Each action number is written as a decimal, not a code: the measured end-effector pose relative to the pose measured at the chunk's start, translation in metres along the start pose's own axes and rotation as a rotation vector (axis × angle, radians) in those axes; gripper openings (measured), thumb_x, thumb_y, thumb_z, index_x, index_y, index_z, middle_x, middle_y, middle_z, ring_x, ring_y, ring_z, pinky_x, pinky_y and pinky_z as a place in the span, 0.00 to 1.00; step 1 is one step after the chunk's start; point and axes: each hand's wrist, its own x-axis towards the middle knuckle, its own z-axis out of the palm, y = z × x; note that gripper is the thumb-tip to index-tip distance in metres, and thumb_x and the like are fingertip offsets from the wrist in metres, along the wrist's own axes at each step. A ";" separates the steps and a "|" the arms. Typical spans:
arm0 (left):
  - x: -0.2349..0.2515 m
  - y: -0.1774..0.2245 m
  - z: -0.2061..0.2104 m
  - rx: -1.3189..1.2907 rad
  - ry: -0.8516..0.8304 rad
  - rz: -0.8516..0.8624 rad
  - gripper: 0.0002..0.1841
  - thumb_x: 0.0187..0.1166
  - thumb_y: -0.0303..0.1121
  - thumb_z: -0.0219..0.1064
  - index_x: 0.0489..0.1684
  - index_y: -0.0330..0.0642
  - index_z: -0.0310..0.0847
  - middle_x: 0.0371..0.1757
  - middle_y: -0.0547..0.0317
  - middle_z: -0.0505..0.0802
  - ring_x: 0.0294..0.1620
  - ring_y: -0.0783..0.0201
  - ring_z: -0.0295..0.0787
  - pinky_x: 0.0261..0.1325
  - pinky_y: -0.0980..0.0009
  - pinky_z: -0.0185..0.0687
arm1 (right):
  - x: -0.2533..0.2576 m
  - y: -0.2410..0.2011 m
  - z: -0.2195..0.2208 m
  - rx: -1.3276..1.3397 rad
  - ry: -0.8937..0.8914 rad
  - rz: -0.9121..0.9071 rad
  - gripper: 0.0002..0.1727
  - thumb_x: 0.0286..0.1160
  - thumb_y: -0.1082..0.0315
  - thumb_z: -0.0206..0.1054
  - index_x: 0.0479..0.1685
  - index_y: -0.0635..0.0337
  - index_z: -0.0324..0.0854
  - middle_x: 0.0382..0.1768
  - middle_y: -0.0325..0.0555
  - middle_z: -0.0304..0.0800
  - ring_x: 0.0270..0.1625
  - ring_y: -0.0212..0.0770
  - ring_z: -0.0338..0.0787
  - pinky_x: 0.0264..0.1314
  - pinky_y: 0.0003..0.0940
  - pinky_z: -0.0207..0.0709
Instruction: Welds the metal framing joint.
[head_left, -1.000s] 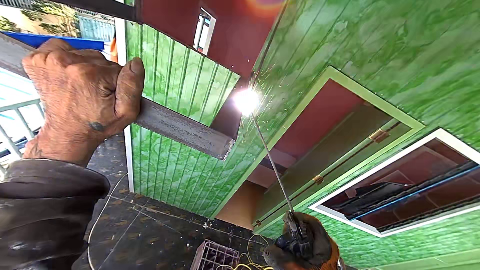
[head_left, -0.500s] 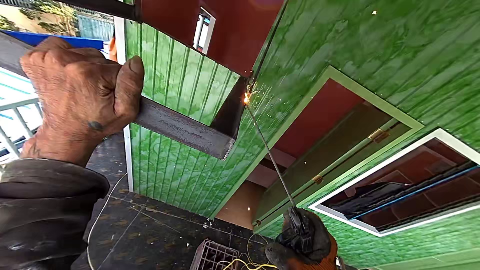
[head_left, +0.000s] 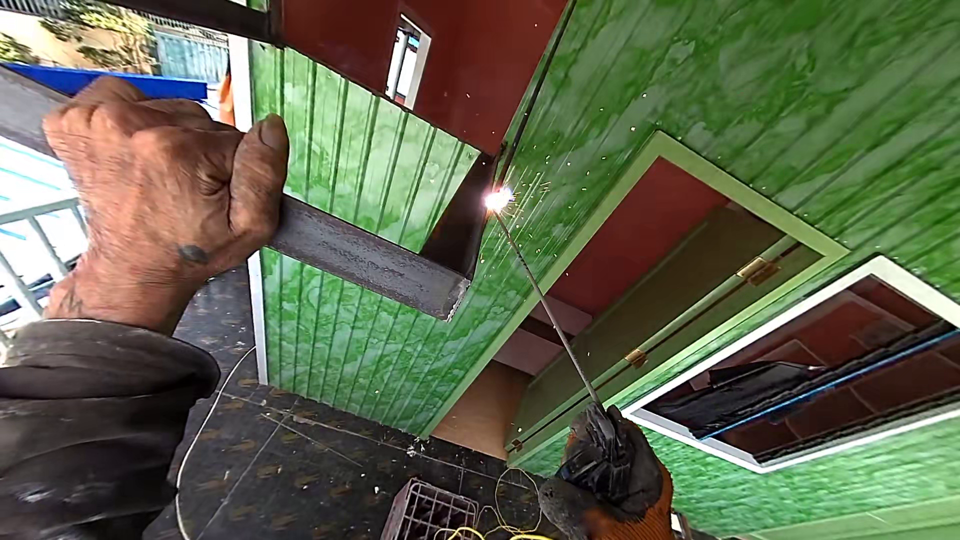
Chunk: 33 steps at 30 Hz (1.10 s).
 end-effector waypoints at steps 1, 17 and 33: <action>0.000 -0.001 0.000 0.001 0.001 0.002 0.32 0.93 0.47 0.44 0.09 0.40 0.53 0.10 0.43 0.67 0.16 0.41 0.69 0.30 0.44 0.58 | 0.000 0.000 0.001 0.014 -0.002 0.006 0.34 0.53 0.65 0.88 0.64 0.45 0.79 0.48 0.18 0.93 0.48 0.17 0.90 0.53 0.18 0.88; -0.001 -0.002 0.002 0.001 0.014 0.009 0.32 0.93 0.47 0.44 0.08 0.42 0.52 0.10 0.45 0.66 0.16 0.43 0.67 0.29 0.45 0.57 | -0.002 -0.012 0.004 0.018 0.029 0.022 0.31 0.52 0.66 0.89 0.58 0.52 0.79 0.44 0.21 0.93 0.44 0.19 0.91 0.50 0.21 0.88; -0.001 -0.002 0.001 0.006 0.014 0.002 0.32 0.93 0.47 0.44 0.09 0.42 0.52 0.10 0.44 0.66 0.16 0.42 0.68 0.30 0.45 0.57 | -0.002 -0.006 0.005 -0.028 -0.025 -0.012 0.32 0.55 0.62 0.88 0.63 0.48 0.81 0.49 0.19 0.92 0.49 0.16 0.89 0.54 0.18 0.87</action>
